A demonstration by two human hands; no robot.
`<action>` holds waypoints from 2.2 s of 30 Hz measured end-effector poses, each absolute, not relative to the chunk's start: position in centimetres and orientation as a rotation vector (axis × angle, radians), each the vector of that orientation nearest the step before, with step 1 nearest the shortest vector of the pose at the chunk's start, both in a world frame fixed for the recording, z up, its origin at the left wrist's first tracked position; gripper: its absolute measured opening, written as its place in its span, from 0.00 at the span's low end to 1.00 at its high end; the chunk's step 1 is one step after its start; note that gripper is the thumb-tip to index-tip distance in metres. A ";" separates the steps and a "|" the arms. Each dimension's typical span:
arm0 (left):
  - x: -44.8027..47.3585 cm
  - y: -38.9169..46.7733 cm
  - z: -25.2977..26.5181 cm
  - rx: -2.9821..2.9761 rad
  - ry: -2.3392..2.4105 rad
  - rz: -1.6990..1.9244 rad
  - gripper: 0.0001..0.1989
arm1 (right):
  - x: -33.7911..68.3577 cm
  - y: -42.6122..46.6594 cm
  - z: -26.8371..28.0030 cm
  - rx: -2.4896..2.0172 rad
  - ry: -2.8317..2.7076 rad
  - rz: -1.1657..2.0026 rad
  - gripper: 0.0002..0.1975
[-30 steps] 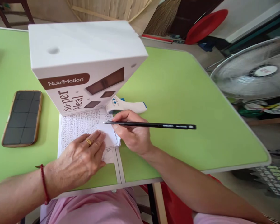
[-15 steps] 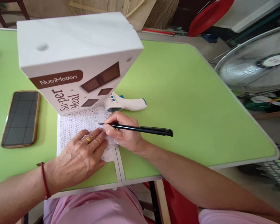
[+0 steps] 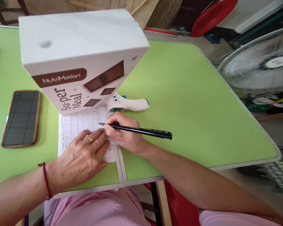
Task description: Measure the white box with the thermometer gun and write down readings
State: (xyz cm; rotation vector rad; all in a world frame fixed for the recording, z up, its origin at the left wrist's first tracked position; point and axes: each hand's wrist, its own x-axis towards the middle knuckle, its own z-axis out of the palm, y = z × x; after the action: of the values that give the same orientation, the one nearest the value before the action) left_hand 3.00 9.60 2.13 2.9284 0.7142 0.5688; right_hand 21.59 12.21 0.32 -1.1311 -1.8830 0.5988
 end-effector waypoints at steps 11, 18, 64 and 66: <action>2.9 9.7 2.0 2.919 0.712 0.559 0.15 | 21.6 12.3 0.4 -1.129 -1.878 0.594 0.07; 2.9 9.7 2.0 2.892 0.713 0.566 0.13 | 21.5 12.3 0.3 -1.155 -1.858 0.609 0.07; 2.7 9.9 1.9 2.933 0.696 0.540 0.16 | 21.9 12.4 -0.1 -1.139 -1.806 0.519 0.08; 2.7 9.9 1.9 2.935 0.698 0.543 0.16 | 21.9 12.4 -0.1 -1.149 -1.814 0.515 0.08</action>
State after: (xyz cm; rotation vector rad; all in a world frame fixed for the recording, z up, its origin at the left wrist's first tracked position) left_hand 2.70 9.94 1.95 2.9346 0.6977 0.5426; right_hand 21.87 12.38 -0.12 -1.1486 -1.8137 0.5153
